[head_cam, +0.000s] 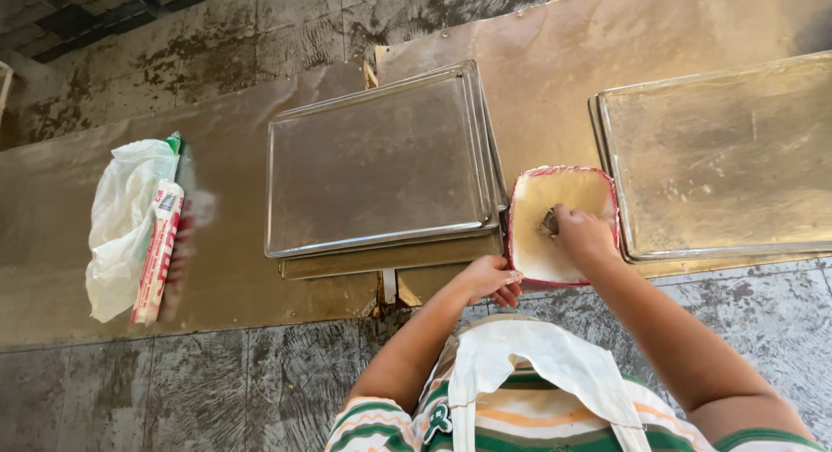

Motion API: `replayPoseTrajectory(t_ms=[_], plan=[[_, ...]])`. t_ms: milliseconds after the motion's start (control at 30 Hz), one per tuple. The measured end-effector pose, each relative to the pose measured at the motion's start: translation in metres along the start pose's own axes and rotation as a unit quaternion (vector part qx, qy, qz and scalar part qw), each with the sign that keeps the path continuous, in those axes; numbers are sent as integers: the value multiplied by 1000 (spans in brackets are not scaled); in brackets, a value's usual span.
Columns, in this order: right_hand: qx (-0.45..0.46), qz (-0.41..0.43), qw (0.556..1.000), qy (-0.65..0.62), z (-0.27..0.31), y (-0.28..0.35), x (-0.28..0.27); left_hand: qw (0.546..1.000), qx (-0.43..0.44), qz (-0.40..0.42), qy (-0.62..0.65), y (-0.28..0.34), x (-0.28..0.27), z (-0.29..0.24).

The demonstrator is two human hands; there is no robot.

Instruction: The person repeatedly greases metal baking trays using a cloth dipped in a container of fat. They wipe each tray thoroughly, then stack the greased trays on the right side of the table. The process is repeated for multiple trays in a continuous loop.

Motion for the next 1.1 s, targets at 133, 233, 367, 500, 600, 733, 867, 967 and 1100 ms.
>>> replayPoseTrajectory(t_ms=[133, 233, 367, 500, 600, 733, 867, 967, 1100], plan=[[-7, 38, 999, -11, 0, 10, -4, 1000, -5, 0, 7, -3, 4, 7], [-51, 8, 998, -29, 5, 3, -22, 1000, 6, 6, 19, -3, 1, 5], [-172, -190, 966, -34, 11, -13, -51, 1000, -3, 2, 20, -8, 3, 6], [-223, -275, 935, 30, 10, -32, -49, 1000, 3, 9, 26, -9, 0, 5], [-164, -237, 955, 71, 2, -40, -29, 999, 23, 18, 26, -13, 0, 5], [-115, -121, 985, -34, 0, -36, 6, 999, 47, 18, 14, -16, -3, 6], [-71, 127, 985, -96, -5, -25, 5, 998, 55, 26, 18, -12, 1, 0], [16, 250, 943, -221, -13, -17, -24, 994, 108, 15, -1, 10, -8, -3], [15, 117, 827, -550, -1, -19, -67, 977, 211, -35, -18, 66, -78, -4]])
Point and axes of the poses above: each hand's wrist, its own y-axis away from the middle knuckle, its own x-axis out of the palm, z = x × y, the point moved 3 cm from there along -y, towards the middle knuckle, and after that the axes turned 10 degrees about -x, right-handed, at the moved point
